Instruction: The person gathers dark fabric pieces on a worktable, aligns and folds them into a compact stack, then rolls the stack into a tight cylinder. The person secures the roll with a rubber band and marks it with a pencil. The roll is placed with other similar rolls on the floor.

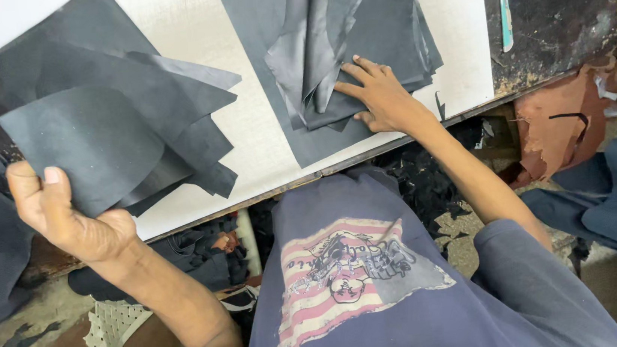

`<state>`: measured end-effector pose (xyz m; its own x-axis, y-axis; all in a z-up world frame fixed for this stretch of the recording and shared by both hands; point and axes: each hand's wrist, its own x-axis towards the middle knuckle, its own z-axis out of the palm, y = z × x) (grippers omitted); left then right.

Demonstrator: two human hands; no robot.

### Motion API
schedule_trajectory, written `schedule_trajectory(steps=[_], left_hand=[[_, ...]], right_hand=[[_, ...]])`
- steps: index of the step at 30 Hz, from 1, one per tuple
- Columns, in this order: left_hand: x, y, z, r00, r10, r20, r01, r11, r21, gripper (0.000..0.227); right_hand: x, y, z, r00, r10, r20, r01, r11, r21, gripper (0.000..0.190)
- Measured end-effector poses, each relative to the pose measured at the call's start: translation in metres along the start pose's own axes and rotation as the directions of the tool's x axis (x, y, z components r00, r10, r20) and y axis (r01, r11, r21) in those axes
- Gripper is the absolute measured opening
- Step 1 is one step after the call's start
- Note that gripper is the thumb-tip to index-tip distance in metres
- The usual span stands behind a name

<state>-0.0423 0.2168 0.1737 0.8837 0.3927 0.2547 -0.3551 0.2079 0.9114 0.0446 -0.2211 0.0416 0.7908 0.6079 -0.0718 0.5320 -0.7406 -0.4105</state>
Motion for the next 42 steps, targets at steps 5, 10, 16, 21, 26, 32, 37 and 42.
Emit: schedule_trajectory(steps=[5,10,16,21,26,32,37,42], left_hand=[[-0.02,0.0,0.024,0.998,-0.043,-0.049,0.043,0.999,-0.011,0.011],[-0.047,0.006,0.048,0.999,-0.025,-0.038,0.024,1.0,-0.019,0.008],[-0.077,0.019,0.102,0.985,-0.152,0.085,0.144,0.985,0.091,0.01],[-0.083,0.029,0.169,0.774,-0.423,0.472,0.207,0.873,0.443,0.012],[-0.1,0.032,0.195,0.893,-0.32,0.315,0.288,0.946,0.147,0.009],[-0.093,-0.064,0.179,0.94,-0.301,0.163,0.289,0.953,0.093,0.012],[-0.088,-0.197,0.176,0.906,-0.416,0.081,0.398,0.901,0.174,0.016],[-0.081,-0.25,0.173,0.89,-0.457,-0.003,0.445,0.865,0.231,0.02]], right_hand=[[0.025,0.01,-0.009,0.996,-0.015,-0.084,0.023,0.994,0.106,0.048],[0.061,0.002,0.016,0.957,-0.065,-0.282,0.09,0.993,0.077,0.05],[0.035,-0.045,-0.009,0.947,-0.018,-0.32,0.236,0.716,0.657,0.067],[0.002,-0.054,-0.059,0.839,-0.381,-0.387,0.542,0.532,0.651,0.089],[-0.015,-0.003,-0.062,0.854,-0.473,0.215,0.118,0.579,0.807,0.034],[-0.071,0.104,-0.078,1.0,0.016,0.014,-0.02,0.528,0.849,0.037],[-0.033,0.167,-0.059,0.985,0.161,0.054,-0.159,0.761,0.629,0.035],[0.0,0.188,-0.027,0.967,0.215,-0.136,-0.099,0.811,0.576,0.021]])
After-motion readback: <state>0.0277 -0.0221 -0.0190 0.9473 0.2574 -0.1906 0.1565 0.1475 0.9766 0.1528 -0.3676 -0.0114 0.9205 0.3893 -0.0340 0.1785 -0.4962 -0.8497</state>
